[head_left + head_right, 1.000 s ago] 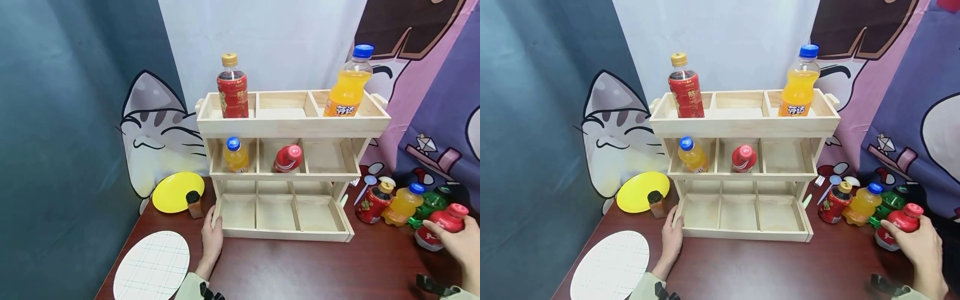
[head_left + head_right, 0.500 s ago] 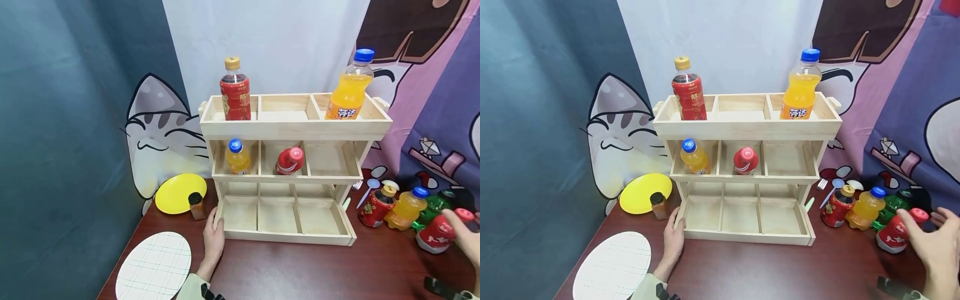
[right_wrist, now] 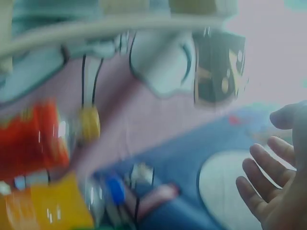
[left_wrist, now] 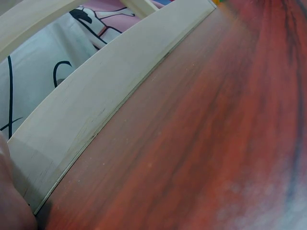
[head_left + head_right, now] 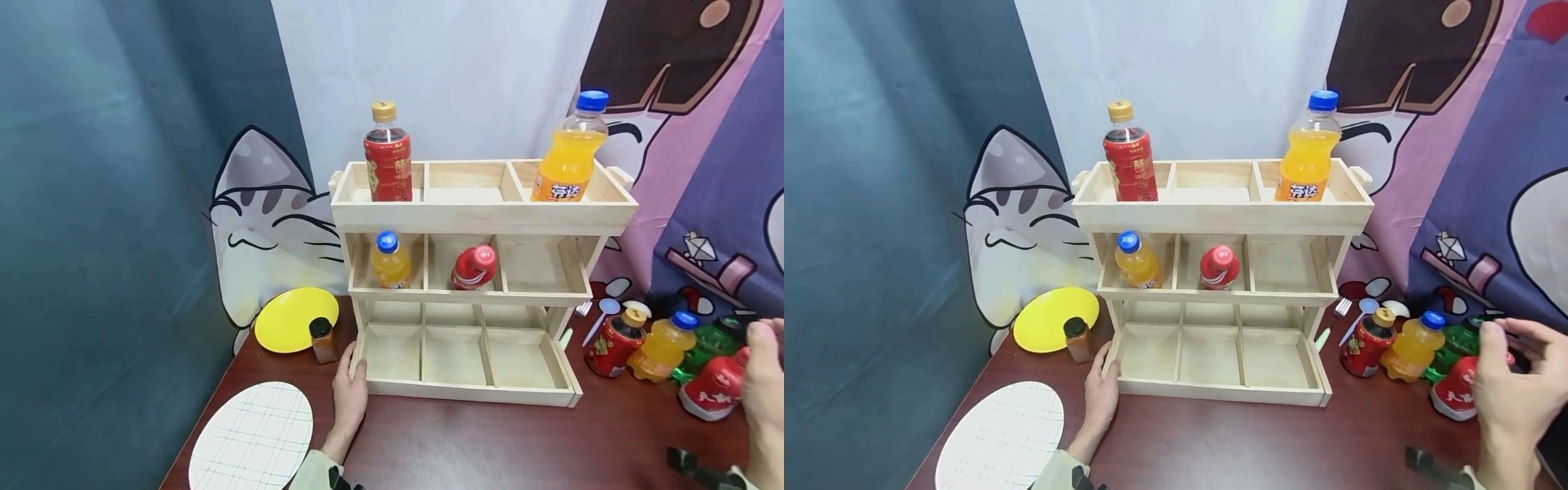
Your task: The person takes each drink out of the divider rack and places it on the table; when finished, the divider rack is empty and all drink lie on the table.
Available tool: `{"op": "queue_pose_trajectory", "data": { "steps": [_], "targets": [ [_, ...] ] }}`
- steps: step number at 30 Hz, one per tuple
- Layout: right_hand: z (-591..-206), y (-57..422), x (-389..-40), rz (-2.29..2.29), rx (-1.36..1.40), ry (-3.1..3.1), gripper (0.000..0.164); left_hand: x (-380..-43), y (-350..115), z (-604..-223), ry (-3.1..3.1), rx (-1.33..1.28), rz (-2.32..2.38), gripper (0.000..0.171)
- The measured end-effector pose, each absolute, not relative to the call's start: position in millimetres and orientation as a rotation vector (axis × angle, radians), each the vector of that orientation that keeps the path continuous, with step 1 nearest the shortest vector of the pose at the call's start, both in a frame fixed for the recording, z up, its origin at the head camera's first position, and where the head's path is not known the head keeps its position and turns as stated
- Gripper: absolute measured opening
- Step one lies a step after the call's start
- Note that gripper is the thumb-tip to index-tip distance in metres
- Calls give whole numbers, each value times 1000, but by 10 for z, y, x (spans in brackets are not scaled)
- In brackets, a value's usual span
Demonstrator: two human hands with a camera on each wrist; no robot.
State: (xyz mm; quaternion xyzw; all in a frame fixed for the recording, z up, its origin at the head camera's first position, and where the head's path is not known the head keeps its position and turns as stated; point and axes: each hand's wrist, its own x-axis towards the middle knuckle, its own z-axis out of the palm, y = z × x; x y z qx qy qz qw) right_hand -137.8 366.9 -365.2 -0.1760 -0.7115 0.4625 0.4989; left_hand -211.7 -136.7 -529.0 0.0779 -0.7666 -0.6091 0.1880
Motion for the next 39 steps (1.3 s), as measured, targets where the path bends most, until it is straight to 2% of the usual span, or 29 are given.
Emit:
{"op": "queue_pose_trajectory", "data": {
  "steps": [2, 8, 18, 22, 29, 34, 39],
  "targets": [
    [-3602, 3517, -1382, 1121, -345, -1704, 19, -2108, -1360, -5292, -2158, 219, -1704, 41],
    [-3487, 3011, -1492, 1143, 59, -1770, 30, -2113, -1360, -5288, -2145, 205, -1689, 41],
    [-3345, 2061, -1835, 1553, 427, -1681, 38, -2122, -1381, -5276, -2161, 233, -1648, 41],
    [-3216, 1663, -1915, 1563, 421, -1732, 46, -2107, -1373, -5280, -2160, 238, -1656, 41],
    [-3167, 1229, -2043, 1533, 401, -1840, 70, -2113, -1386, -5284, -2166, 246, -1663, 41],
    [-3226, 1121, -2110, 1441, 390, -1963, 82, -2103, -1385, -5281, -2167, 255, -1656, 41],
    [-3338, 1149, -2229, 1412, 356, -2013, 88, -2113, -1365, -5281, -2177, 261, -1655, 41]
  ]
}}
